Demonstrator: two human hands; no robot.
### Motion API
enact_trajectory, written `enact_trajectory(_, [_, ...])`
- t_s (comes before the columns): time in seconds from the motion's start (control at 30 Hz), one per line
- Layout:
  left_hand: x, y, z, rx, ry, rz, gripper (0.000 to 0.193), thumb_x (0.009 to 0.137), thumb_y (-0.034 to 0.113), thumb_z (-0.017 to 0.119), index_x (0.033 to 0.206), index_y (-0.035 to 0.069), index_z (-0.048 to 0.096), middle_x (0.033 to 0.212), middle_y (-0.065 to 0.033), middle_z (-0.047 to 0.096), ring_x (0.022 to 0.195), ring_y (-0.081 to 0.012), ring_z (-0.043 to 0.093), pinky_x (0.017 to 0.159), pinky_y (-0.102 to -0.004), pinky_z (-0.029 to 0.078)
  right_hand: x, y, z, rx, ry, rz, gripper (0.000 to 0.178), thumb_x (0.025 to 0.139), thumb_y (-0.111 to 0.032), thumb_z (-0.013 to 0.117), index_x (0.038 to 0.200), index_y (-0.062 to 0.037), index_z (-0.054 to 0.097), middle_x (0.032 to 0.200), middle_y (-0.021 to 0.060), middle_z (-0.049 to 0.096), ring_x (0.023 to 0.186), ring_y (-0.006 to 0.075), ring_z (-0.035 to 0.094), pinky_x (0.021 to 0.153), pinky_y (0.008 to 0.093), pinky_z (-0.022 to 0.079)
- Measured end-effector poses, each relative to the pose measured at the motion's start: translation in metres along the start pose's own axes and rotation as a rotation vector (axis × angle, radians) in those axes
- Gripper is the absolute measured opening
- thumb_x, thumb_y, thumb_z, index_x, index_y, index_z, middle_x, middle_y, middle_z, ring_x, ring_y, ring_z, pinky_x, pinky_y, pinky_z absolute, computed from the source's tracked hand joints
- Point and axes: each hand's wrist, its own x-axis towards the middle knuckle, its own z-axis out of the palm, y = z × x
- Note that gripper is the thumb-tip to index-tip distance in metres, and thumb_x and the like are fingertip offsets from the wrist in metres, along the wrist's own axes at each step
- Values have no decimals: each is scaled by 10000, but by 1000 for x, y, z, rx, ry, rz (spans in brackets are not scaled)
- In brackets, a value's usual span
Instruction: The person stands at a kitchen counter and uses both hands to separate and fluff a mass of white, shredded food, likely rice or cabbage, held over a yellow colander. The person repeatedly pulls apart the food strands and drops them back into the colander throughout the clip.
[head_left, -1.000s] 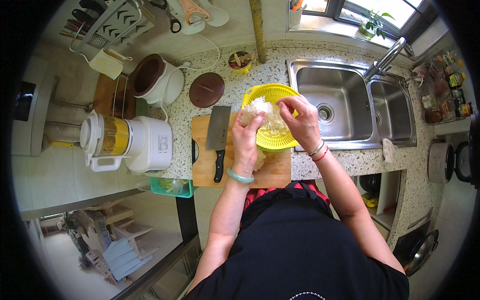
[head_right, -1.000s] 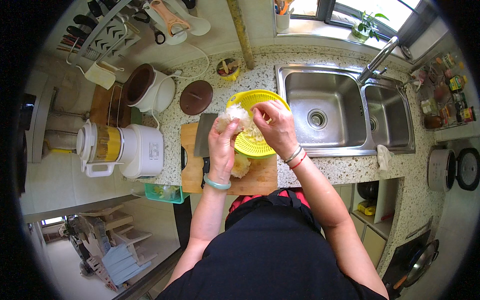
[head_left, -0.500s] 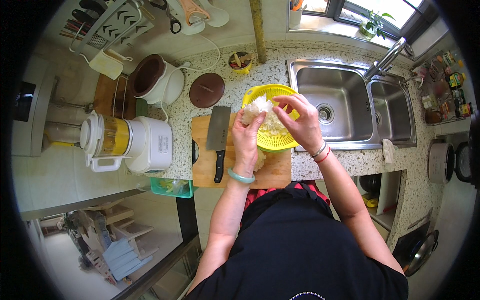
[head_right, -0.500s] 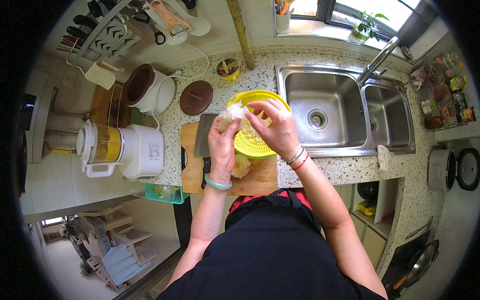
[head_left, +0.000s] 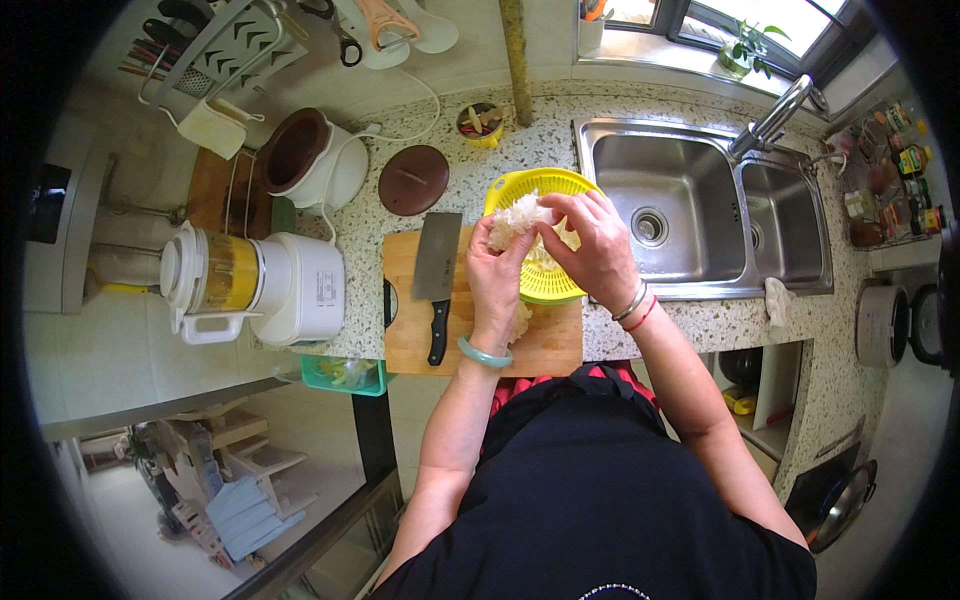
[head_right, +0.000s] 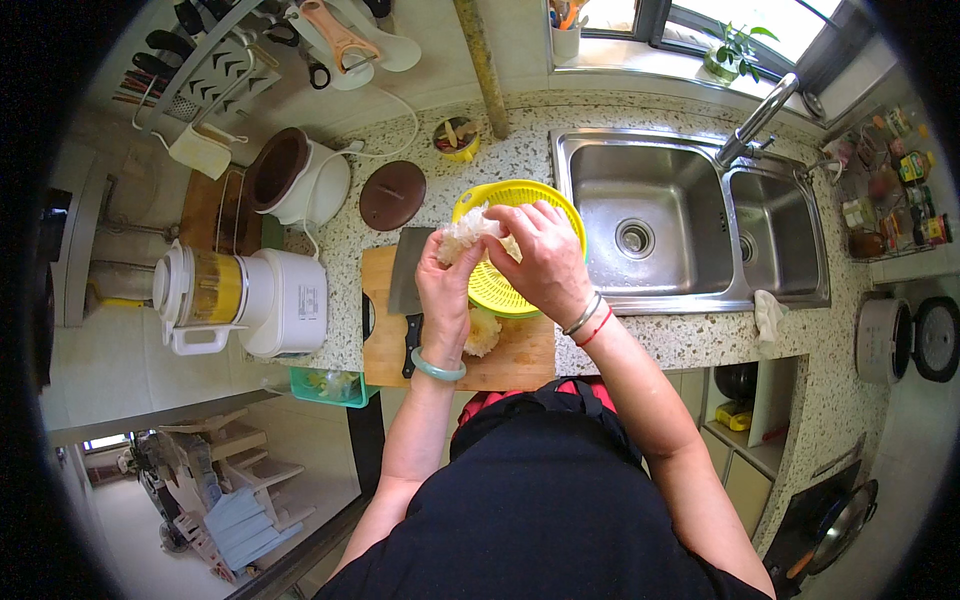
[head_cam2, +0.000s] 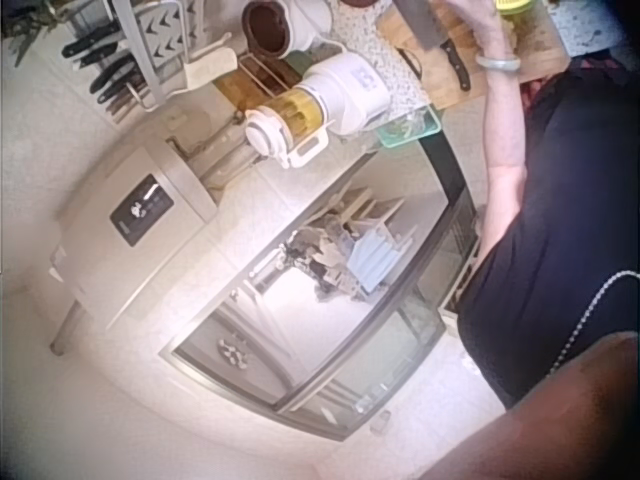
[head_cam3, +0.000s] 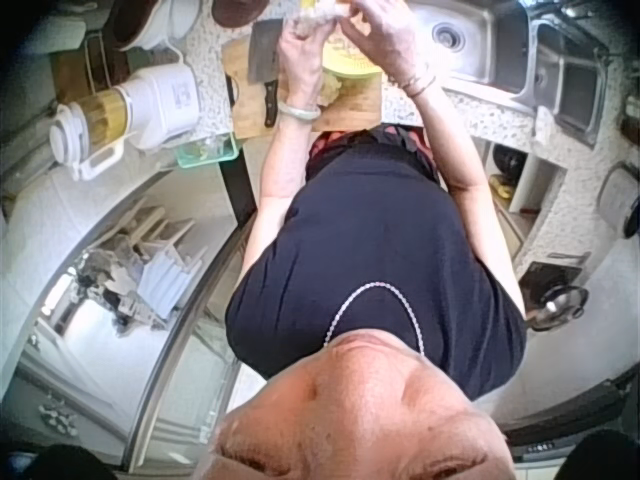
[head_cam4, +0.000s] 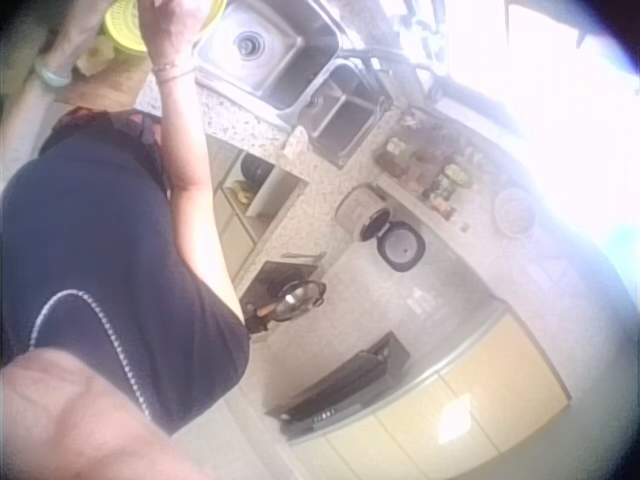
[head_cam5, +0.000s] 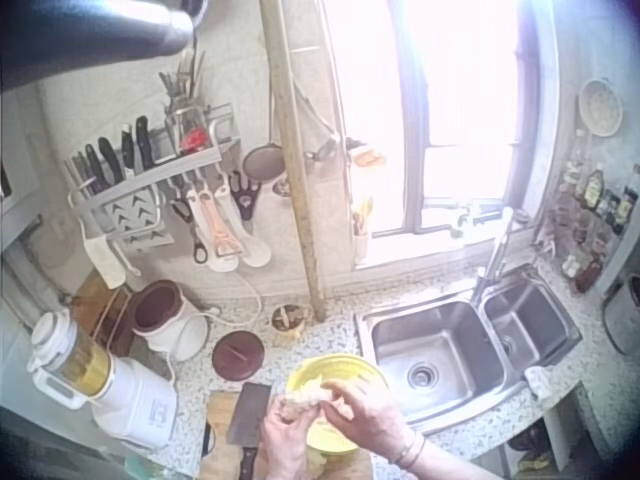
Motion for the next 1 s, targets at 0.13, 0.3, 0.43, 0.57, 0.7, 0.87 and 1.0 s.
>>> enact_trajectory(0.13, [0, 2, 1, 32, -7, 1, 335, 830, 42, 734, 1118, 14, 566, 1032, -72, 671, 900, -109, 636, 794, -241, 523, -3, 6, 4, -4, 6, -32, 151, 761, -47, 686, 873, -64, 587, 776, 75, 591, 758, 267, 585, 688, 363, 480])
enact_trajectory(0.3, [-1, 1, 2, 27, 0, -20, 318, 832, 43, 732, 1107, 14, 574, 1027, -75, 675, 891, -107, 639, 786, -238, 526, -7, 8, 9, 16, 16, 13, 136, 761, -28, 676, 854, -57, 580, 752, 84, 584, 737, 279, 585, 676, 369, 487])
enact_trajectory(0.43, [-2, 3, 1, -21, -4, -63, 299, 830, 39, 730, 1094, 17, 590, 1030, -73, 676, 886, -111, 644, 784, -238, 530, -10, 7, 10, 144, 43, 147, 96, 793, -18, 668, 860, -27, 599, 746, 89, 619, 691, 220, 631, 648, 316, 516])
enact_trajectory(0.57, [-2, 1, -4, -99, -1, -104, 299, 841, 35, 711, 1118, 14, 598, 1042, -74, 674, 903, -123, 649, 809, -252, 533, -11, 8, 7, 373, 40, 390, 78, 836, -32, 663, 896, 10, 636, 787, 96, 680, 697, 148, 674, 666, 261, 535])
enact_trajectory(0.7, [0, 2, -9, -210, -85, -173, 315, 871, 63, 674, 1171, 15, 588, 1070, -67, 668, 945, -133, 644, 859, -277, 527, -13, 14, 4, 539, 78, 535, 100, 866, -38, 646, 941, 28, 657, 805, 100, 704, 725, 134, 691, 689, 248, 538])
enact_trajectory(0.87, [-4, 6, -8, -277, -128, -201, 294, 887, 85, 654, 1170, 27, 596, 1080, -51, 665, 955, -134, 641, 875, -284, 523, -12, 18, 0, 287, 75, 351, 99, 856, -45, 667, 951, -18, 671, 838, 82, 650, 654, 151, 608, 628, 268, 498])
enact_trajectory(1.0, [-4, 3, -8, -227, -122, -195, 283, 880, 74, 661, 1154, 34, 605, 1070, -47, 666, 947, -128, 640, 869, -271, 518, -10, 13, -2, 300, 86, 369, 95, 831, -54, 695, 919, -24, 673, 835, 74, 637, 654, 152, 590, 616, 271, 488])
